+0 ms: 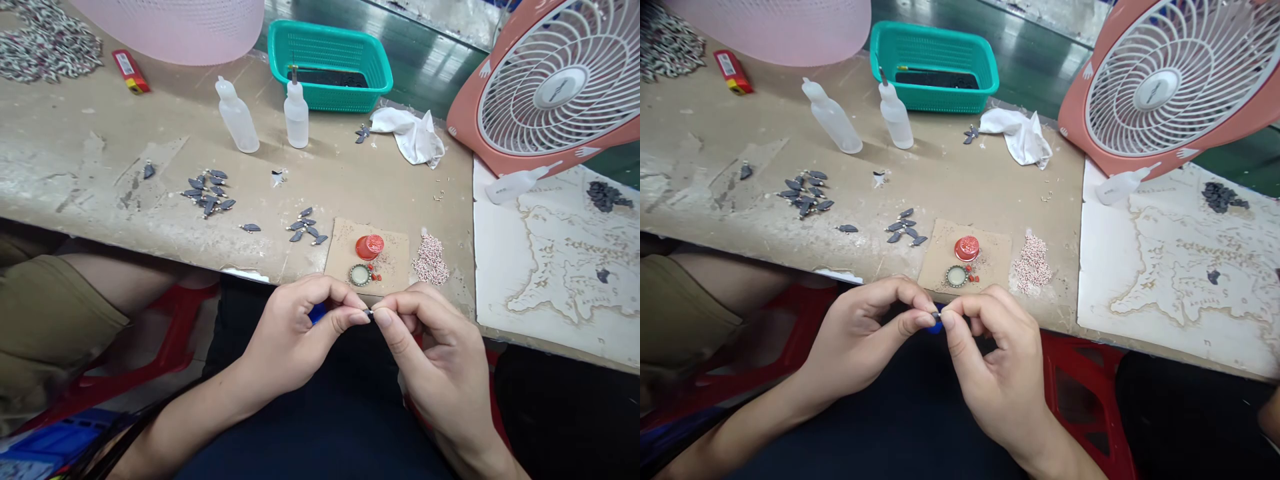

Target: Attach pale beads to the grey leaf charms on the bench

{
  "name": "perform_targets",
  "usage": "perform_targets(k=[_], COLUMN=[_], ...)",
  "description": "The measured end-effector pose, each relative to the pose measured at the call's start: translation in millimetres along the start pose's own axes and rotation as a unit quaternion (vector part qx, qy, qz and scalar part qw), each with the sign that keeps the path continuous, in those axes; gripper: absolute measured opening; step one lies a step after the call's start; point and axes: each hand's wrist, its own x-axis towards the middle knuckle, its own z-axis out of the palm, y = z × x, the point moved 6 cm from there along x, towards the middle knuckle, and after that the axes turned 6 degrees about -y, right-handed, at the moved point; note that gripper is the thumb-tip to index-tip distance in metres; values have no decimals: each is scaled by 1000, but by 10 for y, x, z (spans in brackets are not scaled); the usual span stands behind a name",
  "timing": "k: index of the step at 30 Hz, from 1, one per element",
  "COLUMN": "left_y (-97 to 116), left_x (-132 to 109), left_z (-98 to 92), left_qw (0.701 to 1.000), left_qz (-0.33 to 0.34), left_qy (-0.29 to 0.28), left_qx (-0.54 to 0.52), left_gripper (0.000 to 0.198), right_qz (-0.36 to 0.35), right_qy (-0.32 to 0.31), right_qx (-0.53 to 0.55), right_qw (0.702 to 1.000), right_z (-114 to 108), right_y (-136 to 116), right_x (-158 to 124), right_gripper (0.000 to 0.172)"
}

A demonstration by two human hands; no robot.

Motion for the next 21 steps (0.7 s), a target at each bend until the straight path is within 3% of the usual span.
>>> perform_targets(k=[11, 21], left_y=[0, -93], left_x=[-45, -18], left_z=[28, 0], left_qw=[997, 1000], left_qz=[43, 5], left_qy=[20, 18], left_qx=[53, 7], left_gripper=[14, 10], right_qz=[-2, 35], right_qy=[-2, -34], right_qx=[-1, 66], right_qw=[1000, 997], right_z=[48, 106], right_y=[14, 196], right_x=[-20, -21], right_gripper=[12, 11])
